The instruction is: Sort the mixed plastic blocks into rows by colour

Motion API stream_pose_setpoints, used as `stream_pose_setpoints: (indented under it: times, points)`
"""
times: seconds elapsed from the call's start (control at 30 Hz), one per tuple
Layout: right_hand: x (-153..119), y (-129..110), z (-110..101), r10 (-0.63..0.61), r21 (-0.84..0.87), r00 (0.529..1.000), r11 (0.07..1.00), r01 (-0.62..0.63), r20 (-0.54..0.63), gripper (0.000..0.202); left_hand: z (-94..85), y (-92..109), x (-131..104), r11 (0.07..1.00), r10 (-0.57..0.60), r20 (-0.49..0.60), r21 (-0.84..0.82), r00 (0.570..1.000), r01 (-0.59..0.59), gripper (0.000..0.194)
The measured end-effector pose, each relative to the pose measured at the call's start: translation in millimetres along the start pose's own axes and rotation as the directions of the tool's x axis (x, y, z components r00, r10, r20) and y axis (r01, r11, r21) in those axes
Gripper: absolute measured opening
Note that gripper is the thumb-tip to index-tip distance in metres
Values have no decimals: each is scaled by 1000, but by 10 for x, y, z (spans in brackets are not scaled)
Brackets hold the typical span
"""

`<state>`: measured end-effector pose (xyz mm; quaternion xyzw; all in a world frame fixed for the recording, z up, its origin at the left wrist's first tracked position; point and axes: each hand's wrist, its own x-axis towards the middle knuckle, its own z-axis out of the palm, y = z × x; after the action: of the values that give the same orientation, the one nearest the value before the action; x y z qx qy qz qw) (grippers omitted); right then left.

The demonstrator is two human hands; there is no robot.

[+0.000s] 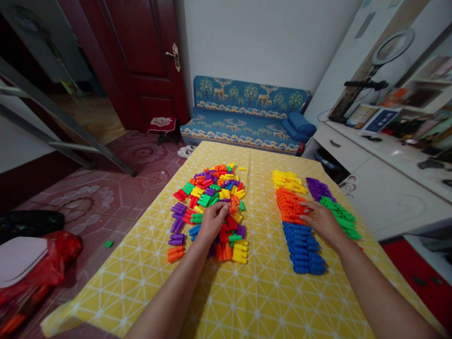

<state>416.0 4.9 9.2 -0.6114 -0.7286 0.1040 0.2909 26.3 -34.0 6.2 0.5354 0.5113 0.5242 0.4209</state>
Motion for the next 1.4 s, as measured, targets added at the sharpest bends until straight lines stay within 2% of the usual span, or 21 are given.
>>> stream_pose_setpoints:
  times: [0.2,0.67,0.83,0.97,1.13,1.4]
  points:
    - [-27,-1,-51,20,-103,1000,994,-21,-6,37,1,1,3,1000,9,-5,19,1000,-9,31]
    - [-35,-53,-48,148,-170,987,976,-135,69,46,5,-22,-1,1000,8,-5,-12,1000,-8,29]
    - [-36,-145,-91,192,-205,980,963,-177,52,37,10,-20,-3,999,-8,-12,-48,1000,8,29]
    - [-41,-278,-104,111,-164,994,980,-111,-10,33,8,-13,0,999,-6,-18,-31,1000,5,30]
    - [4,-402,-43,-18,-94,1000,995,21,23,33,4,-10,-1,1000,1,-18,-31,1000,-2,29]
    - [19,-381,11,-2,-91,999,996,5,35,41,-1,17,-10,1000,11,-16,-7,1000,-11,28]
